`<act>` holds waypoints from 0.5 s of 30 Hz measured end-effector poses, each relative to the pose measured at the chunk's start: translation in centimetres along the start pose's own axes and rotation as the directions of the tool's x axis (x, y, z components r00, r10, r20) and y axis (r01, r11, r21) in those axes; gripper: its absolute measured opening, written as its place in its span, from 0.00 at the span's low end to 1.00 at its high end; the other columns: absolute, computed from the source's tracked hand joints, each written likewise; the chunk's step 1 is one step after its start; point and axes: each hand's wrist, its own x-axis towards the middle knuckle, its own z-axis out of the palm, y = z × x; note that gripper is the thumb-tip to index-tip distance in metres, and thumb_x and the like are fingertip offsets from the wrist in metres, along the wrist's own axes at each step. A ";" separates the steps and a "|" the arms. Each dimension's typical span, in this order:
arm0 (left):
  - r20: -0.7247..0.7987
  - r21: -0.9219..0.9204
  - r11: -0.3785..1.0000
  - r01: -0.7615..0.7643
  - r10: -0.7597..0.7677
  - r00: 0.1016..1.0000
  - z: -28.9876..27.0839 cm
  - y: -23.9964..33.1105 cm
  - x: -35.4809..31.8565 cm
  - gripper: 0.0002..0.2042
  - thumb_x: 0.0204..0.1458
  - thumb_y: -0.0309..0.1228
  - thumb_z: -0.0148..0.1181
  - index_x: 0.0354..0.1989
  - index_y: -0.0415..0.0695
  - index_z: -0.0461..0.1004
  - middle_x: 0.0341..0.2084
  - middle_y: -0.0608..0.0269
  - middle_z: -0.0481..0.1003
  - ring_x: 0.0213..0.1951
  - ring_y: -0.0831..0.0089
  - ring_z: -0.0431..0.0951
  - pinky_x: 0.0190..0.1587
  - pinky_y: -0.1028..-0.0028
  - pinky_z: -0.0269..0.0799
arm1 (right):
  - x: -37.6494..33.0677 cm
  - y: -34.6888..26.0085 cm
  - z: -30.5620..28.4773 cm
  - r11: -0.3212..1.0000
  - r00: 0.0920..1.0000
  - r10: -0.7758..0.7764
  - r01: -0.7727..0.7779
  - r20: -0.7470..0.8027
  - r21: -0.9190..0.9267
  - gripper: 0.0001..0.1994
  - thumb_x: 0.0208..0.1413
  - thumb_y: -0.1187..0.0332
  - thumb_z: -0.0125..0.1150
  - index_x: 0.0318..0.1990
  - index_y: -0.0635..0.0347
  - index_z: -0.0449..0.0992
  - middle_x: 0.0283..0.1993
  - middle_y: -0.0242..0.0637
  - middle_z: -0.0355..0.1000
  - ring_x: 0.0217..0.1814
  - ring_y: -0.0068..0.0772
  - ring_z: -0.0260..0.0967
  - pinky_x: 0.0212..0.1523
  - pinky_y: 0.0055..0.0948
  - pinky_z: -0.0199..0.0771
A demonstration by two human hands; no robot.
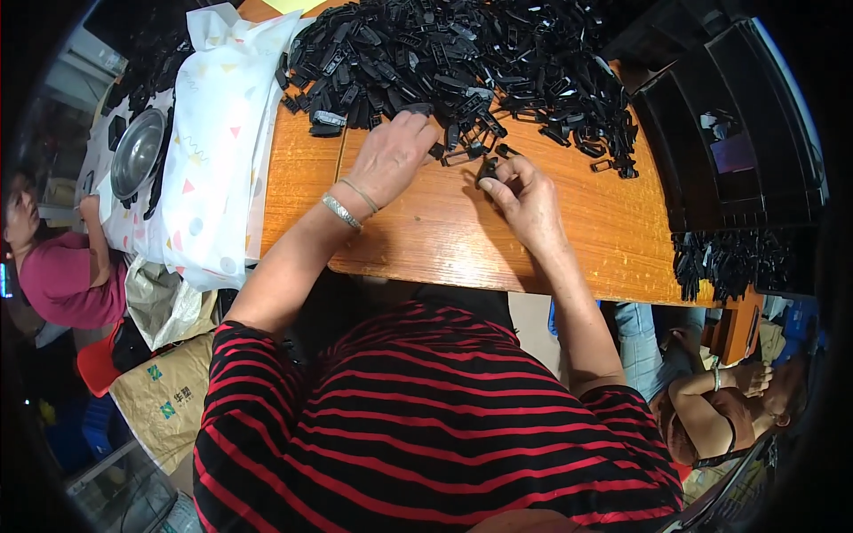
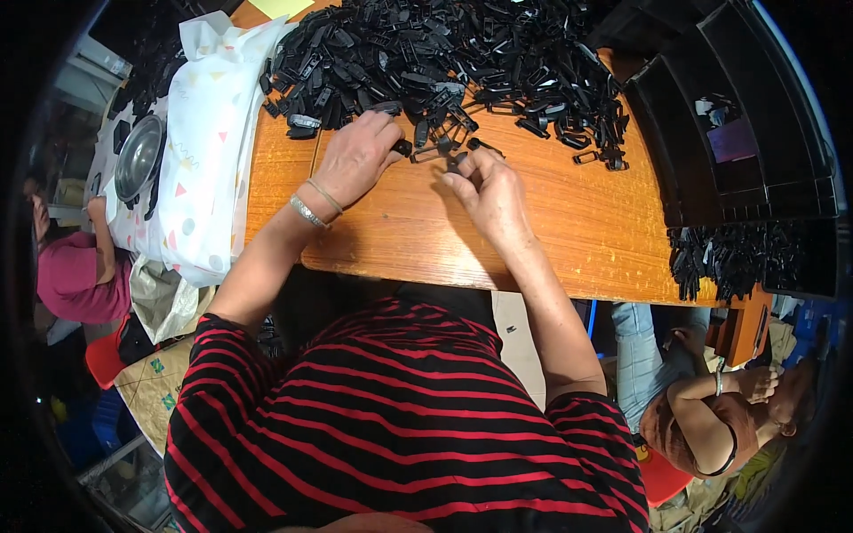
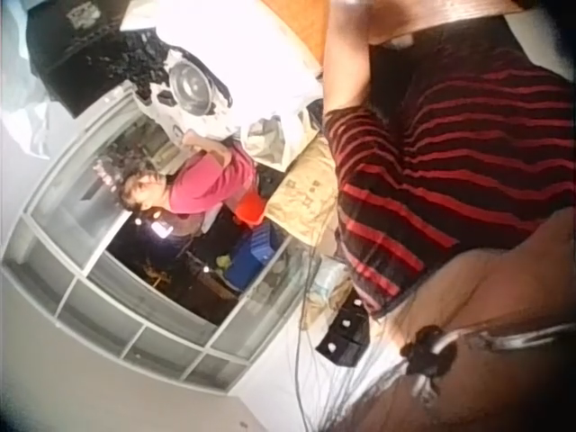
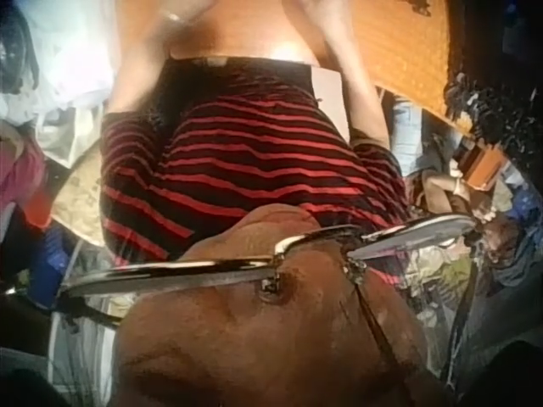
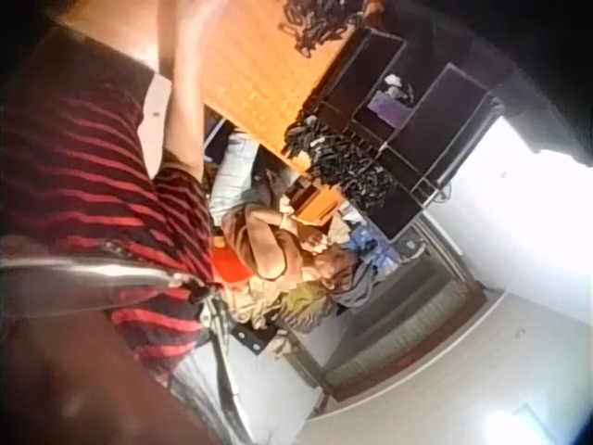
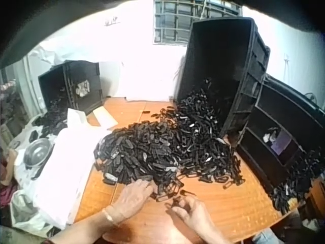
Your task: Assembling and inspecting small black plastic clips on a workbench.
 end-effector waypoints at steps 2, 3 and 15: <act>-0.013 -0.139 0.986 0.092 -0.095 0.995 -0.1 0.4 -0.9 0.13 0.40 0.26 0.68 0.33 0.41 0.70 0.31 0.58 0.71 0.37 0.57 0.73 0.36 0.65 0.71 | 0.1 0.0 1.2 0.995 0.996 -0.091 0.090 0.002 0.048 0.08 0.57 0.74 0.63 0.32 0.64 0.68 0.25 0.31 0.69 0.20 0.17 0.66 0.21 0.21 0.65; -0.014 -0.137 0.986 0.096 -0.098 0.995 -0.1 0.7 -1.4 0.13 0.40 0.26 0.68 0.33 0.41 0.70 0.31 0.58 0.71 0.37 0.57 0.73 0.36 0.65 0.71 | 0.1 -0.3 1.7 0.988 0.990 -0.141 0.141 -0.005 0.067 0.07 0.57 0.75 0.62 0.32 0.64 0.68 0.25 0.31 0.69 0.21 0.17 0.66 0.22 0.21 0.65; 0.374 -0.927 -0.185 0.327 -0.539 0.755 0.0 3.1 -5.2 0.07 0.54 0.22 0.62 0.38 0.38 0.71 0.30 0.67 0.76 0.32 0.83 0.76 0.35 0.82 0.72 | -0.5 -4.0 4.5 0.963 0.972 -0.213 0.225 -0.095 0.150 0.12 0.54 0.77 0.63 0.46 0.65 0.73 0.37 0.36 0.74 0.33 0.22 0.73 0.33 0.21 0.74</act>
